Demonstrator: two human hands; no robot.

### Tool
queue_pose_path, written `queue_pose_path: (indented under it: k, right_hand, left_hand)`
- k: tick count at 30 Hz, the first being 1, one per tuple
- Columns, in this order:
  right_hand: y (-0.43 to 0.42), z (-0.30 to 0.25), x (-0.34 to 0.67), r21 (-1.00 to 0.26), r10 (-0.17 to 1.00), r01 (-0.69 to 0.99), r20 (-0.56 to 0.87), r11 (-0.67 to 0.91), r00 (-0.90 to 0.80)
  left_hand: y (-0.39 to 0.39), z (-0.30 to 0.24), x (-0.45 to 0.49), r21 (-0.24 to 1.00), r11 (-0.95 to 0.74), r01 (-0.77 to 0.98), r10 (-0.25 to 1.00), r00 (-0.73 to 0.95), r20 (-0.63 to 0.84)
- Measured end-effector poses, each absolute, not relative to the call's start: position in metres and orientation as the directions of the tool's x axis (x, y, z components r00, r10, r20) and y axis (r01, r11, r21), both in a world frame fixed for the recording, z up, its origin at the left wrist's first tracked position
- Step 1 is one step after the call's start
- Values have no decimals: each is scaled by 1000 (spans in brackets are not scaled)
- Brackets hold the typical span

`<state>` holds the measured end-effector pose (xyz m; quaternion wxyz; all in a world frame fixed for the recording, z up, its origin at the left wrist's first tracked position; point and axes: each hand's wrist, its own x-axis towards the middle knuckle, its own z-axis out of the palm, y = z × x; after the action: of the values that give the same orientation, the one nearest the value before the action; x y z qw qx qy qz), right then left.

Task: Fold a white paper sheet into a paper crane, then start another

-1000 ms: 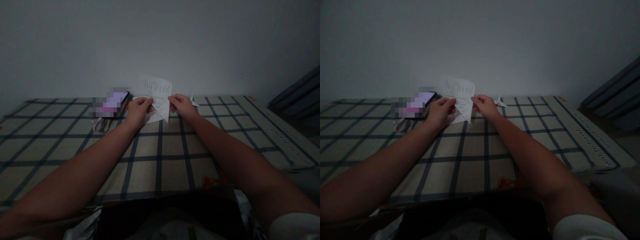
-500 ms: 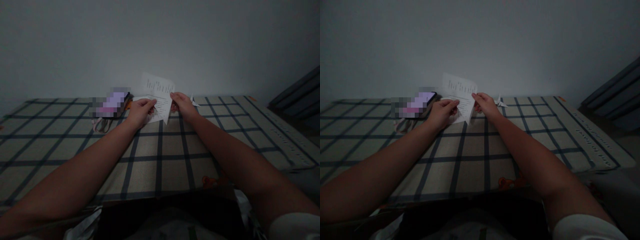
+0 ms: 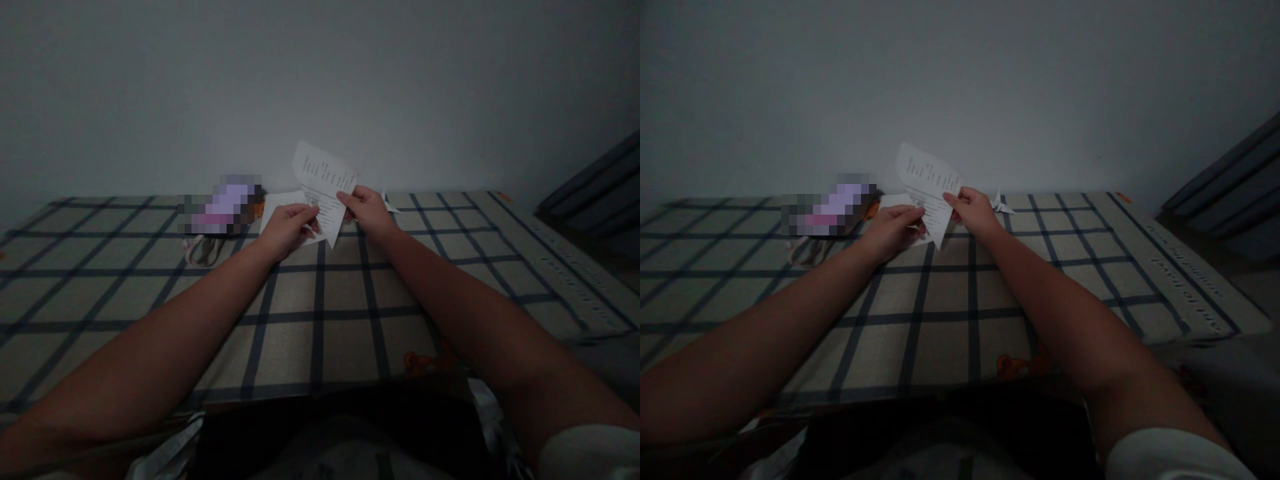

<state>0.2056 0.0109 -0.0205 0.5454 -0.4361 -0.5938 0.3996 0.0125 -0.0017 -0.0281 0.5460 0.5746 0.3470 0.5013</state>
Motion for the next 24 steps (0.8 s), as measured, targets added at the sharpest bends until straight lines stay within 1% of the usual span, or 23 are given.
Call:
queue_pose_path:
  k: [4,8,11,16,21,24]
  right_hand:
    - [10,-21,206,-949,950,49,309,312,-50]
    - [9,-21,205,-963,954,9,266,270,-141]
    - [9,-21,205,-967,961,54,239,249,-140]
    - [11,-22,207,-957,956,66,274,281,-106]
    - [9,-21,206,-956,951,37,284,290,-127]
    - [6,-19,204,-960,953,76,254,269,-164]
  left_hand:
    - [1,-30,11,957,-278,-79,937,197,289]
    - [6,-30,7,926,-376,-25,920,107,376]
    - [6,-30,6,926,-378,15,924,77,376]
    - [3,-29,9,954,-298,-19,945,133,298]
    - [4,-30,8,921,-384,69,920,113,375]
    - [2,-28,8,917,-384,107,921,106,374]
